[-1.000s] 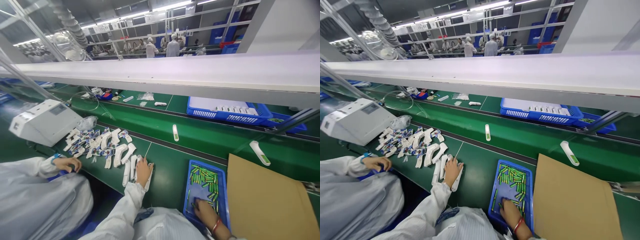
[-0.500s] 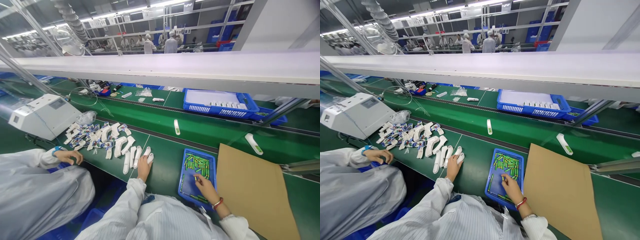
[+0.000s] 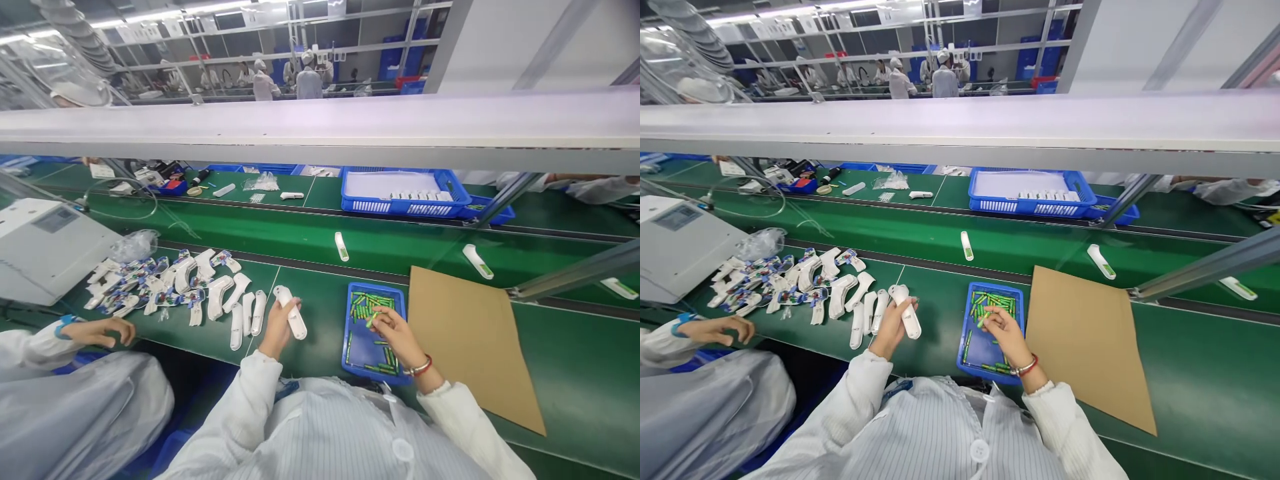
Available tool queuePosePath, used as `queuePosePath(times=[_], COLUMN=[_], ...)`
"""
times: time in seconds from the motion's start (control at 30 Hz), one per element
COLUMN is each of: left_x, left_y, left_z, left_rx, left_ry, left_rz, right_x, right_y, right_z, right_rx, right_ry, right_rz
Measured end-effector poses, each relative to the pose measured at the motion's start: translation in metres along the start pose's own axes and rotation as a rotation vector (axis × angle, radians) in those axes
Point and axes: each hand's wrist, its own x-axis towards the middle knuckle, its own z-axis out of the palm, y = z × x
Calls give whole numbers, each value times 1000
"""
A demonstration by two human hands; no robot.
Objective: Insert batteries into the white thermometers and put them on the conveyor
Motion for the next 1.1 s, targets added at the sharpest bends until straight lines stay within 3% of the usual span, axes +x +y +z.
queuePosePath(times=[0.13, 0.27, 0.5, 0.6, 0.77, 0.83, 0.97, 1.1], left_x=[-30, -61, -86, -88, -93, -94, -91, -77], left_y=[11, 6, -6, -4, -3, -5, -8, -6], left_z=[36, 69, 100, 104, 107, 107, 106, 104], left_rx=[-277, -263, -89, -58, -19, 0, 25, -102], left_ry=[-178, -352, -492, -478, -412, -400, -382, -382], left_rz=[-220, -418, -244, -219, -184, -173, -176, -231], right_x=[-10, -19, -34, -35, -35, -38, -43, -21], right_y=[-18, -32, -42, -37, -24, -22, -27, -14], right_z=[11, 23, 46, 47, 47, 51, 52, 32], right_rx=[-22, -156, -511, -624, -874, -990, -1061, -720], right_ry=[-9, -13, -58, -57, -90, -84, -67, 86], right_rz=[-86, -194, -399, -478, -779, -833, -793, -517])
